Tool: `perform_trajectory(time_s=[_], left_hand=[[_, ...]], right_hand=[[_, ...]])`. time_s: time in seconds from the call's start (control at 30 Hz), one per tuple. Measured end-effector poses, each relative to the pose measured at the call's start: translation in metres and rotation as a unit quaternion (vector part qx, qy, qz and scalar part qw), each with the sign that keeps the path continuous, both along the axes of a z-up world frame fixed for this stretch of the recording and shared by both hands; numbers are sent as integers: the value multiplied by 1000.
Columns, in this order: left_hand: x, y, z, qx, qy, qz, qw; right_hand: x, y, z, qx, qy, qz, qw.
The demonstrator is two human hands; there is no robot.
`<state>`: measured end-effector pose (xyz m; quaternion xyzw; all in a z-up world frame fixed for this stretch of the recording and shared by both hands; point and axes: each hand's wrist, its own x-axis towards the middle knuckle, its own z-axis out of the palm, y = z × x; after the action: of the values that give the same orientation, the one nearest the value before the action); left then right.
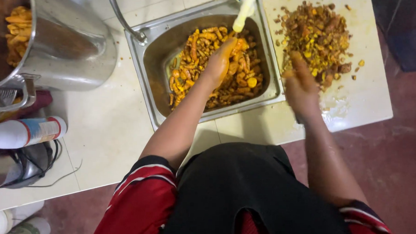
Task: Cleaning and scraping turmeric roots in a metal tray
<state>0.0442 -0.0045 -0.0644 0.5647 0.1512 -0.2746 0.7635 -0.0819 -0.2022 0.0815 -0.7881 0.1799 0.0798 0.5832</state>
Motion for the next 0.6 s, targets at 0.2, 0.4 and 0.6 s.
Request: perform_trajectory(time_s=[0.2,0.4,0.6], left_hand=[[-34,-6,-7,-22,-72,-30,997],[-58,10,60,1,-91,-58,994],[-55,35,72,-120,11,29,992]], right_hand=[[7,34,-23,-11,-128,105,986],[23,42,9,24,12,49,998],[13,-1,-5,-2,33,-91,995]])
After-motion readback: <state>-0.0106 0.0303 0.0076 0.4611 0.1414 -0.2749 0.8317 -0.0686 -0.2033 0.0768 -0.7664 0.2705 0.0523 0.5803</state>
